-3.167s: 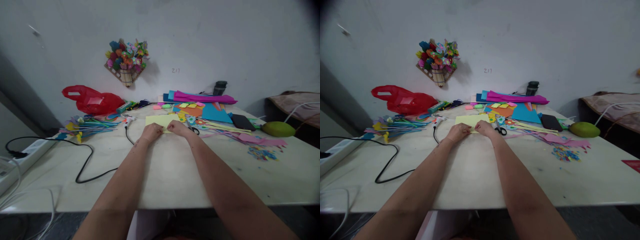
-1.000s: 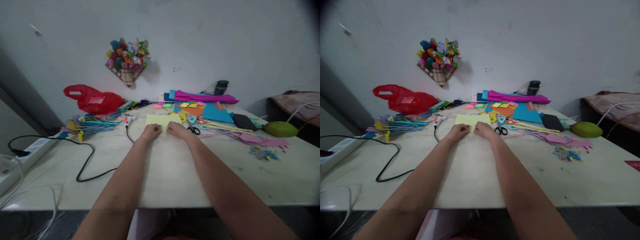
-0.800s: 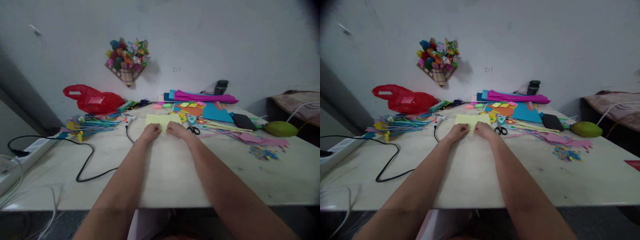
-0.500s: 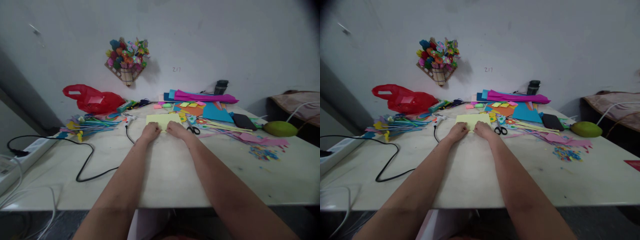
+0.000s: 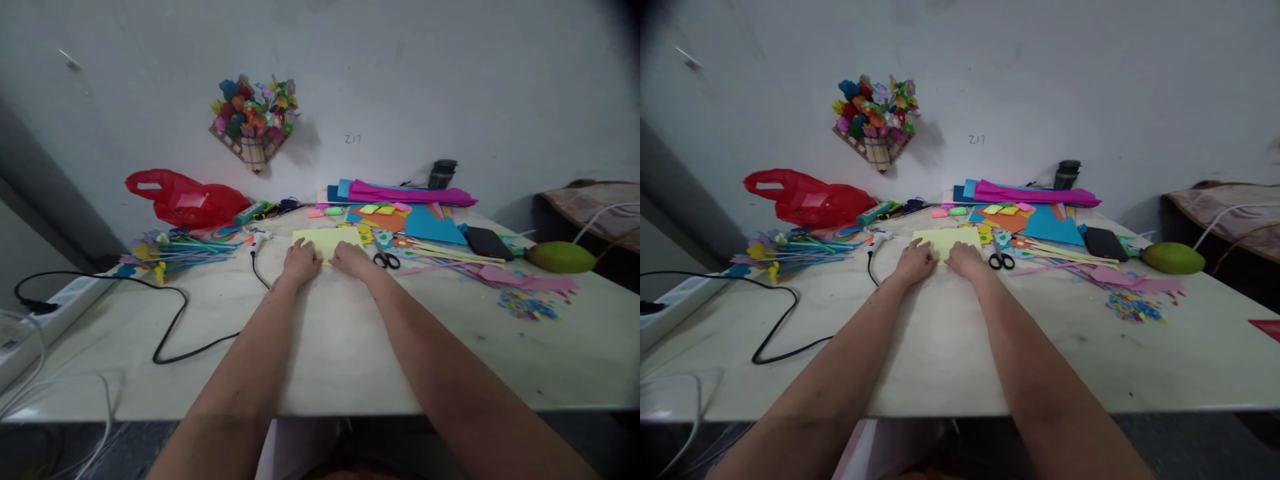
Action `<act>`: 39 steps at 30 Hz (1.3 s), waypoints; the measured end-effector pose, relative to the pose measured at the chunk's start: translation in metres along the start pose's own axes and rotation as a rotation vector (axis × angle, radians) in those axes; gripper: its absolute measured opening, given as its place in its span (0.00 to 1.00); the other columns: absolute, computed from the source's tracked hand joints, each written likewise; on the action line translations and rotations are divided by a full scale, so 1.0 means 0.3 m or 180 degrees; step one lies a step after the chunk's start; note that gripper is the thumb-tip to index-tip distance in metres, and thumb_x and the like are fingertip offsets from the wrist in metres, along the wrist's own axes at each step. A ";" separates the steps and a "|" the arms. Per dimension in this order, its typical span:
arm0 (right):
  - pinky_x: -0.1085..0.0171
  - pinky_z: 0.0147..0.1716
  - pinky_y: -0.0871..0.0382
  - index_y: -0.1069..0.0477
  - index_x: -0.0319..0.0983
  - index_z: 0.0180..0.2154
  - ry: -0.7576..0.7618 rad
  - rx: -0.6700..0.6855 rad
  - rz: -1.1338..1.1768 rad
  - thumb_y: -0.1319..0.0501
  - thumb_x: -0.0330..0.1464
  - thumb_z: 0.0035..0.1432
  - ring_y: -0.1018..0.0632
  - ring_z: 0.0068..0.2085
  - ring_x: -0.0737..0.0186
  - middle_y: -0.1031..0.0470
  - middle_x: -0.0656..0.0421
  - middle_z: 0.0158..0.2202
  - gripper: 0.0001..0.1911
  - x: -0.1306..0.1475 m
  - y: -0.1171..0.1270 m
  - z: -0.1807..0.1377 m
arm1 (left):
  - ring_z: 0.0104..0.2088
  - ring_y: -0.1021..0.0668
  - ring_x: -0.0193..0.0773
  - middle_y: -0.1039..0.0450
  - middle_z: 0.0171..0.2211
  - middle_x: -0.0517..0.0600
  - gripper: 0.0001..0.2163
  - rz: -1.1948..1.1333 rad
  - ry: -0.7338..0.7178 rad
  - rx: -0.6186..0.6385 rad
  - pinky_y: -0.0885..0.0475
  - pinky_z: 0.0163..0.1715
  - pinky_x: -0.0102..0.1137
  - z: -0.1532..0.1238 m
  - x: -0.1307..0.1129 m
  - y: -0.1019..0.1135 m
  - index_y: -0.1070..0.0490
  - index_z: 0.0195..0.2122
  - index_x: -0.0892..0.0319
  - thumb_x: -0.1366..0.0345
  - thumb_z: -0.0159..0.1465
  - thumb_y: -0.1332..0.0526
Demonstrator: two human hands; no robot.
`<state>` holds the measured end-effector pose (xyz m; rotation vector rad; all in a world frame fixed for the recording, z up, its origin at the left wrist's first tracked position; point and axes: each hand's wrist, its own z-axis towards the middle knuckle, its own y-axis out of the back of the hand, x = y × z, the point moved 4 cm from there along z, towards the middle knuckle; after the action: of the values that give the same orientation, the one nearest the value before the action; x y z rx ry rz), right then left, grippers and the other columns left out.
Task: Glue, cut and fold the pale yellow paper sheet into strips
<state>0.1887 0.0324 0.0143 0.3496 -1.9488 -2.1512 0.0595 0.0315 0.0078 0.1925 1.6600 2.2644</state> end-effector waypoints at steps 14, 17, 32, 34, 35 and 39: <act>0.60 0.41 0.38 0.26 0.37 0.36 -0.0318 0.0104 0.0097 0.47 0.44 0.56 0.29 0.45 0.53 0.31 0.49 0.45 0.19 0.002 0.004 0.004 | 0.59 0.45 0.48 0.33 0.50 0.50 0.10 0.0068 0.0085 -0.0112 0.49 0.55 0.43 -0.001 -0.001 0.002 0.29 0.27 0.58 0.60 0.56 0.46; 0.61 0.40 0.38 0.25 0.40 0.35 -0.0392 0.0171 0.0204 0.46 0.45 0.55 0.28 0.44 0.55 0.30 0.51 0.45 0.19 -0.003 0.002 0.009 | 0.59 0.46 0.48 0.33 0.51 0.50 0.10 0.0053 0.0114 -0.0105 0.52 0.56 0.44 -0.002 -0.001 0.002 0.29 0.27 0.57 0.59 0.56 0.47; 0.59 0.41 0.37 0.26 0.39 0.37 -0.0536 0.0155 0.0119 0.47 0.50 0.53 0.29 0.46 0.51 0.31 0.49 0.45 0.24 -0.023 -0.016 0.025 | 0.61 0.50 0.51 0.40 0.57 0.45 0.11 -0.0158 0.0480 0.0170 0.58 0.57 0.50 -0.003 0.057 0.004 0.27 0.27 0.55 0.54 0.55 0.44; 0.59 0.41 0.37 0.25 0.39 0.37 -0.0540 0.0179 0.0118 0.47 0.50 0.53 0.29 0.46 0.52 0.30 0.48 0.45 0.24 -0.026 -0.019 0.028 | 0.61 0.50 0.51 0.41 0.58 0.44 0.11 -0.0189 0.0493 0.0189 0.58 0.57 0.50 -0.004 0.074 0.007 0.27 0.28 0.54 0.54 0.55 0.44; 0.59 0.41 0.37 0.25 0.39 0.37 -0.0541 0.0199 0.0115 0.47 0.50 0.53 0.29 0.46 0.52 0.30 0.48 0.45 0.24 -0.026 -0.020 0.029 | 0.61 0.50 0.51 0.41 0.58 0.44 0.12 -0.0195 0.0498 0.0184 0.58 0.57 0.50 -0.005 0.081 0.009 0.26 0.28 0.54 0.54 0.55 0.44; 0.59 0.41 0.38 0.26 0.38 0.38 -0.0527 0.0193 0.0119 0.47 0.50 0.53 0.29 0.46 0.52 0.31 0.48 0.45 0.24 -0.026 -0.020 0.029 | 0.60 0.49 0.51 0.40 0.57 0.45 0.13 -0.0205 0.0550 0.0222 0.58 0.57 0.49 -0.007 0.095 0.009 0.27 0.27 0.55 0.52 0.55 0.44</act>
<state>0.1935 0.0438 0.0093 0.1475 -2.0939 -2.1633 0.0318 0.0385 0.0072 -0.0416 1.8048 2.2319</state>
